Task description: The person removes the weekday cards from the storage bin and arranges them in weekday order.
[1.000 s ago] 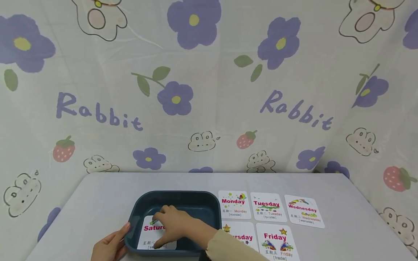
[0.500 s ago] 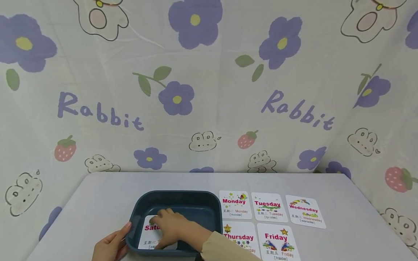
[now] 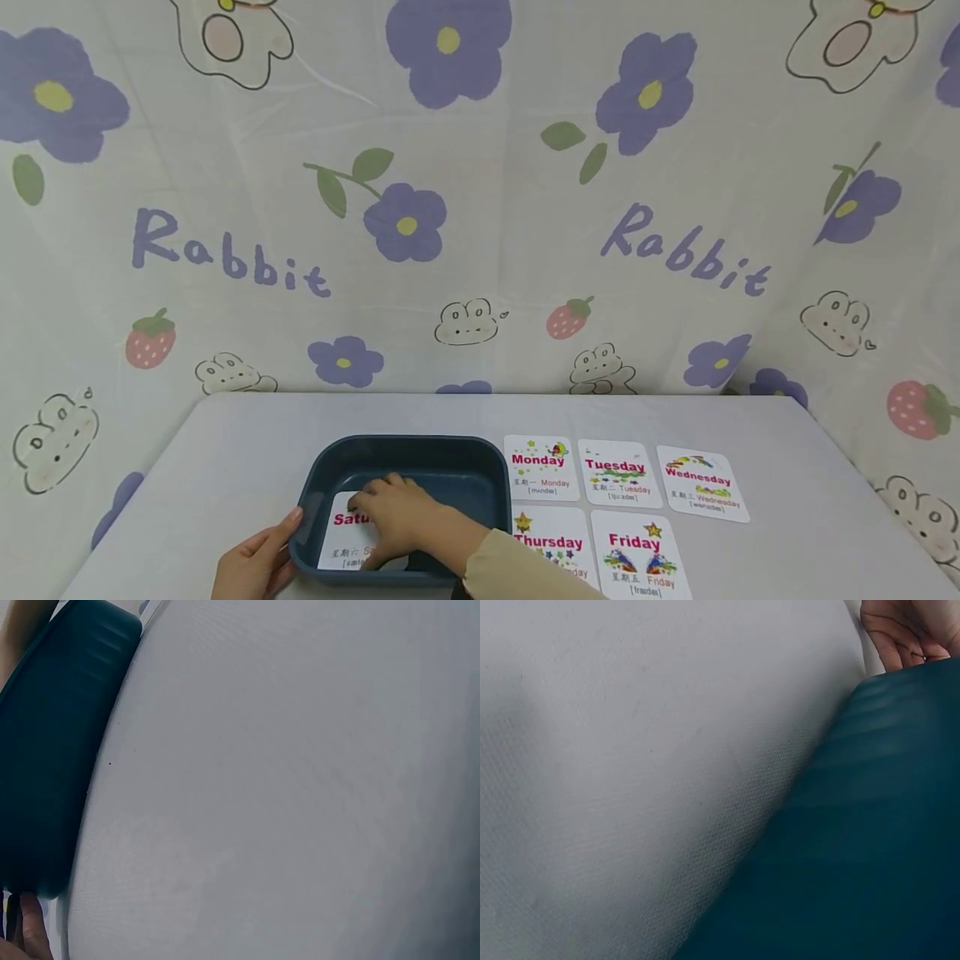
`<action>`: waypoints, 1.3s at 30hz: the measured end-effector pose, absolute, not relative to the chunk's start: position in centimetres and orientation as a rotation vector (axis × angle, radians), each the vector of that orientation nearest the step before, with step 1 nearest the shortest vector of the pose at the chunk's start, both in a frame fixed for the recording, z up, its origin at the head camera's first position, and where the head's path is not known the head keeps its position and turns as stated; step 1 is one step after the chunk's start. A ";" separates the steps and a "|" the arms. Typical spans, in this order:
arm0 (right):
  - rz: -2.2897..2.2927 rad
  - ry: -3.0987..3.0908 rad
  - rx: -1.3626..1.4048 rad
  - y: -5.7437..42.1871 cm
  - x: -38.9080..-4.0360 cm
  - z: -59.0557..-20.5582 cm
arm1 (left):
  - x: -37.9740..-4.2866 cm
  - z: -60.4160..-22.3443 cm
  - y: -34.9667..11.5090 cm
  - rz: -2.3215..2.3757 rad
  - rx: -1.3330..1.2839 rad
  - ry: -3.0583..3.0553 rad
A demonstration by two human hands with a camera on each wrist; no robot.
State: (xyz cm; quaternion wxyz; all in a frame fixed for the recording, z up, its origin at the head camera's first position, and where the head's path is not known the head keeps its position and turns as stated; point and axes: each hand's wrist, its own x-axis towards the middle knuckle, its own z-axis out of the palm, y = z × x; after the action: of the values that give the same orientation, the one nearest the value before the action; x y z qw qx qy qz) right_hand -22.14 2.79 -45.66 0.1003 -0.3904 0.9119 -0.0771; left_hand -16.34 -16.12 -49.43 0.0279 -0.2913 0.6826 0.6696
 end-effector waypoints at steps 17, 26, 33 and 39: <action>-0.185 2.674 -1.113 1.8 -22.8 -45.1 | -16.4 -49.3 -16.1 2.087 -0.894 2.083; -0.227 2.661 -1.128 1.7 -23.0 -45.5 | -16.4 -49.3 -16.2 2.056 -0.922 2.083; -0.235 2.653 -1.146 2.0 -23.4 -45.8 | -16.3 -49.2 -16.2 2.036 -0.934 2.096; -0.259 2.645 -1.150 2.2 -23.5 -45.6 | -16.2 -49.1 -16.3 2.032 -0.928 2.098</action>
State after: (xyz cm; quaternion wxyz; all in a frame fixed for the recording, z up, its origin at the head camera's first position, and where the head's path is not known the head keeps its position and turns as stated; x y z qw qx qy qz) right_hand -23.50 2.17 -45.61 0.1226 -0.3942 0.9065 -0.0886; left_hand -16.24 -16.29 -49.08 0.0386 -0.3026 0.6842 0.6625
